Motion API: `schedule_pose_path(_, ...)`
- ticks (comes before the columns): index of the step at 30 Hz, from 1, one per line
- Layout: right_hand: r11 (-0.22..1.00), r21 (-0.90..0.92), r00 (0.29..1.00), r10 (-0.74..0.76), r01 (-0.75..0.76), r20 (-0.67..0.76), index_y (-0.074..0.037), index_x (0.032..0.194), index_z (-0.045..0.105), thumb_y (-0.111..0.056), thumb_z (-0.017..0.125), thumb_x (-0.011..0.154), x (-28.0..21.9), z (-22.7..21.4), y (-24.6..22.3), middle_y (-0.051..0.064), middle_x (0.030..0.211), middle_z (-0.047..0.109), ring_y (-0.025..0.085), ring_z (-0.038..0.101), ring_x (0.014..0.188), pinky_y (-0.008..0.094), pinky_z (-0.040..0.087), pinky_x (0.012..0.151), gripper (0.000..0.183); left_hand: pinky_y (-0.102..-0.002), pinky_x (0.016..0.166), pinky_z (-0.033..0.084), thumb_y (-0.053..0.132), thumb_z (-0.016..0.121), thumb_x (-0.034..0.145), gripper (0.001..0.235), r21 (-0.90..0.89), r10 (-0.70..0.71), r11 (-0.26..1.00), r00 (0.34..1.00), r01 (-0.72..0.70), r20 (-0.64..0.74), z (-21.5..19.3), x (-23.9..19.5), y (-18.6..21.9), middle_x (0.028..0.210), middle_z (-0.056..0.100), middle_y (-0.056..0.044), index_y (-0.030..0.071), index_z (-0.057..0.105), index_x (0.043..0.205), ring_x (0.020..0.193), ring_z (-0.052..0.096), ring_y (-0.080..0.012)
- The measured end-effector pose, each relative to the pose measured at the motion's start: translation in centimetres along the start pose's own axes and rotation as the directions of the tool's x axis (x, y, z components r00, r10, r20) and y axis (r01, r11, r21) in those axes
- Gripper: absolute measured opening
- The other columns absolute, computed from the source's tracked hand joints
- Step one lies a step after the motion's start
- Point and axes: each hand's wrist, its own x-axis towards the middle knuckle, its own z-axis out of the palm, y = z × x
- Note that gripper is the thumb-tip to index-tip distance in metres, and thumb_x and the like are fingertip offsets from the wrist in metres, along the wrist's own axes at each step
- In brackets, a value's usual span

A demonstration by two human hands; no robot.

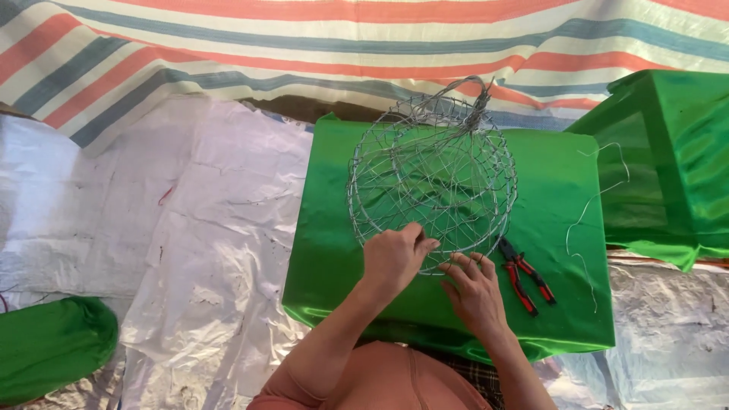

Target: Assembling a wire frame structure by twisting wire segments and cutting excess with pliers.

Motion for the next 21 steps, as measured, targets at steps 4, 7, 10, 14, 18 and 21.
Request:
schedule_pose_path(4, 1.0, 0.023, 1.0, 0.012, -0.012, 0.003, -0.019, 0.117, 0.071, -0.019, 0.079, 0.079, -0.6, 0.2, 0.0, 0.001, 0.13, 0.065, 0.032, 0.054, 0.123, 0.044, 0.045, 0.106, 0.038, -0.029, 0.036, 0.04, 0.051, 0.07, 0.091, 0.037, 0.031, 0.079, 0.997, 0.994, -0.077, -0.071, -2.1, 1.5, -0.7, 0.052, 0.066, 0.004, 0.014, 0.073, 0.085, 0.036, 0.055, -0.0122)
schedule_pose_path(7, 1.0, 0.024, 1.0, 0.005, -0.006, 0.009, -0.02, 0.119, 0.07, -0.019, 0.077, 0.079, -0.7, 0.3, 0.0, 0.002, 0.132, 0.064, 0.033, 0.054, 0.124, 0.045, 0.044, 0.107, 0.041, -0.027, 0.034, 0.032, 0.029, 0.075, 0.092, 0.024, 0.003, 0.238, 0.967, 0.899, -0.254, -0.367, -4.4, 3.9, -0.1, 0.06, 0.066, 0.001, 0.006, 0.072, 0.089, 0.038, 0.046, -0.0089)
schedule_pose_path(10, 1.0, 0.014, 1.0, 0.013, -0.013, 0.01, -0.02, 0.118, 0.07, -0.019, 0.078, 0.079, -0.6, 0.3, 0.0, 0.002, 0.133, 0.064, 0.033, 0.053, 0.125, 0.045, 0.046, 0.106, 0.04, -0.036, 0.082, 0.057, 0.006, 0.076, 0.084, 0.032, -0.089, 0.255, 0.942, 0.863, -0.324, -0.436, -4.5, 6.9, 0.5, 0.112, 0.073, -0.006, 0.009, 0.069, 0.116, 0.096, 0.069, -0.0249)
schedule_pose_path(14, 1.0, 0.016, 1.0, 0.019, -0.019, 0.008, -0.02, 0.118, 0.07, -0.019, 0.078, 0.079, -0.7, 0.5, 0.3, 0.001, 0.134, 0.063, 0.032, 0.053, 0.125, 0.045, 0.044, 0.107, 0.04, -0.046, 0.105, 0.049, 0.026, 0.059, 0.099, 0.046, -0.06, 0.368, 0.896, 0.811, -0.44, -0.455, -2.9, 11.3, 0.3, 0.131, 0.06, -0.009, 0.014, 0.052, 0.144, 0.122, 0.057, -0.0305)
schedule_pose_path(18, 0.999, 0.034, 0.999, 0.03, -0.03, -0.016, -0.02, 0.121, 0.07, -0.018, 0.078, 0.078, -0.3, 0.1, 0.5, 0.002, 0.135, 0.063, 0.031, 0.052, 0.127, 0.044, 0.044, 0.109, 0.044, -0.065, 0.127, 0.011, 0.086, -0.001, 0.089, 0.096, 0.078, 0.365, 0.93, 0.926, -0.358, -0.097, -1.7, 15.3, 0.2, 0.173, 0.024, -0.003, 0.026, 0.005, 0.164, 0.161, 0.022, -0.0294)
schedule_pose_path(21, 0.998, 0.064, 0.998, 0.013, -0.01, -0.054, -0.017, 0.114, 0.071, -0.016, 0.08, 0.076, 0.1, 0.5, 0.6, 0.004, 0.133, 0.064, 0.033, 0.054, 0.124, 0.044, 0.045, 0.107, 0.039, -0.077, 0.12, -0.003, 0.091, 0.01, 0.076, 0.108, 0.117, 0.306, 0.943, 0.951, -0.31, 0.051, -1.2, 16.0, 2.3, 0.172, 0.023, -0.001, 0.026, 0.011, 0.163, 0.16, 0.016, -0.0264)
